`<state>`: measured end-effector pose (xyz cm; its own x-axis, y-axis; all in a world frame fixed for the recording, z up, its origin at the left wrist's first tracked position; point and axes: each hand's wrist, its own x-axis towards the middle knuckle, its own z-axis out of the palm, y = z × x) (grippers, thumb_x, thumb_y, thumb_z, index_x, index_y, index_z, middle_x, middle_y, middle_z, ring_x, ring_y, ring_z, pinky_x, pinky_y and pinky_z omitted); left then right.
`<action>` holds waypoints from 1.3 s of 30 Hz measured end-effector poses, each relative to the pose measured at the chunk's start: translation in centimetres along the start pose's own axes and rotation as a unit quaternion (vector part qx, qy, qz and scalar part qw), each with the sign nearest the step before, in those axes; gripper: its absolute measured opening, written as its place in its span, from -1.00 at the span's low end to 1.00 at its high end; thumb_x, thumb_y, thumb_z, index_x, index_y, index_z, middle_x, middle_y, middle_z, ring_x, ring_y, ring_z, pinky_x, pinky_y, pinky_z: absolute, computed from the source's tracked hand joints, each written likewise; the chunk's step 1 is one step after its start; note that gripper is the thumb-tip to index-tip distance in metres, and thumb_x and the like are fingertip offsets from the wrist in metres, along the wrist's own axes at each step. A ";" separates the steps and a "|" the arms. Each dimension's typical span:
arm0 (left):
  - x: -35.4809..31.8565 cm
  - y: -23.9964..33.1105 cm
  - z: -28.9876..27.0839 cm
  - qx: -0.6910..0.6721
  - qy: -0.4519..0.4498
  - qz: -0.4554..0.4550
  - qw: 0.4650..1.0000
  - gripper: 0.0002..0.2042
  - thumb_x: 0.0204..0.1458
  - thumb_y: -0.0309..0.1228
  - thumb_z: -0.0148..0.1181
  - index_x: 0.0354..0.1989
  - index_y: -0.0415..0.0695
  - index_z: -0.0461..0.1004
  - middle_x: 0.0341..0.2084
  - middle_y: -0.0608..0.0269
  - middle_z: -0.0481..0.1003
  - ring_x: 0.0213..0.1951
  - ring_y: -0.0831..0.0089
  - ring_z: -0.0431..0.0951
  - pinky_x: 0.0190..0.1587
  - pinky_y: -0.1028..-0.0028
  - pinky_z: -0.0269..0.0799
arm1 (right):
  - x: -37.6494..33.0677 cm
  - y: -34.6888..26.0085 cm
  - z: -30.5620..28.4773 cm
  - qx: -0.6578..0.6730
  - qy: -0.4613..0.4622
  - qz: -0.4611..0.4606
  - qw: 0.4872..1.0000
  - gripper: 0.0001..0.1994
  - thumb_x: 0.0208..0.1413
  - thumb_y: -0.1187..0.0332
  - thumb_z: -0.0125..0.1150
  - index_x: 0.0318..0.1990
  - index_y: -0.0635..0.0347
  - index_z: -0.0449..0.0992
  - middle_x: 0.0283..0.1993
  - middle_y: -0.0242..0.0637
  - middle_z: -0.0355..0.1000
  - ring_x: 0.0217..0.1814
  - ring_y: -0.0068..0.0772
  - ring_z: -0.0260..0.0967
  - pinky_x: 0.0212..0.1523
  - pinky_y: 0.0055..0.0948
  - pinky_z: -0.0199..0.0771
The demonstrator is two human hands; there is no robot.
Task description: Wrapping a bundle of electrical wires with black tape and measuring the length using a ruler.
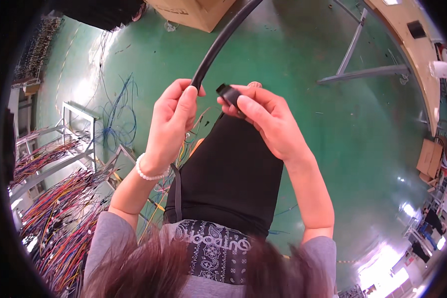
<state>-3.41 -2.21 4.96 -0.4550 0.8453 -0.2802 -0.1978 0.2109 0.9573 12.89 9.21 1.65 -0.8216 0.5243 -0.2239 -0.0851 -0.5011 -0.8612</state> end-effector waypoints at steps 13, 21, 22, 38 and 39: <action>0.9 0.8 -2.4 -0.172 -0.035 -0.118 0.977 -0.60 0.29 -0.28 -0.06 0.19 -0.23 0.12 -0.67 0.55 0.17 -0.65 0.78 0.04 -0.61 0.68 -0.07 | 4.6 -1.4 0.7 -0.083 -0.044 0.052 0.994 -0.70 0.03 0.23 0.35 -0.37 0.22 0.35 0.12 -0.10 0.39 0.05 -0.37 0.39 0.12 -0.35 0.32; 1.2 0.0 -2.5 -0.218 -0.071 -0.080 0.970 -0.82 0.26 -0.46 -0.05 -0.05 -0.28 0.31 -0.57 0.50 0.32 -0.55 0.78 0.14 -0.51 0.66 0.09 | 4.1 -2.0 0.8 -0.110 -0.068 0.021 0.991 -0.70 0.00 0.24 0.36 -0.34 0.29 0.41 0.14 -0.03 0.35 0.05 -0.31 0.40 0.14 -0.31 0.31; 1.2 -0.1 -2.4 -0.222 -0.070 -0.079 0.969 -0.82 0.26 -0.46 -0.05 -0.05 -0.28 0.31 -0.57 0.50 0.32 -0.55 0.78 0.14 -0.51 0.66 0.09 | 4.0 -2.4 1.0 -0.113 -0.064 0.030 0.991 -0.69 0.00 0.24 0.36 -0.33 0.29 0.42 0.14 -0.02 0.34 0.05 -0.29 0.40 0.15 -0.29 0.31; 0.5 -1.8 -1.6 -0.044 -0.046 -0.015 0.998 -0.83 0.20 -0.45 0.03 -0.23 -0.35 0.38 -0.61 0.26 0.37 -0.57 0.55 0.33 -0.50 0.47 0.23 | 4.4 -7.3 8.2 -0.351 -0.019 -0.025 0.936 -0.67 0.23 0.27 0.14 -0.09 0.45 0.49 0.00 -0.13 0.34 -0.13 -0.48 0.43 -0.12 -0.48 0.50; 0.5 -1.8 -1.7 -0.072 -0.044 -0.046 0.995 -0.81 0.20 -0.43 0.02 -0.22 -0.35 0.40 -0.61 0.32 0.34 -0.57 0.58 0.29 -0.49 0.47 0.23 | 5.2 -7.1 8.3 -0.396 -0.032 -0.027 0.917 -0.72 0.26 0.32 0.10 -0.08 0.43 0.50 -0.01 -0.17 0.34 -0.17 -0.56 0.42 -0.18 -0.54 0.49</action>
<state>-4.80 -2.97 2.97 -0.3526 0.8664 -0.3536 -0.3604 0.2230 0.9058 4.56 9.77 10.41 -0.8617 0.4800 -0.1649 0.2887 0.1963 -0.9371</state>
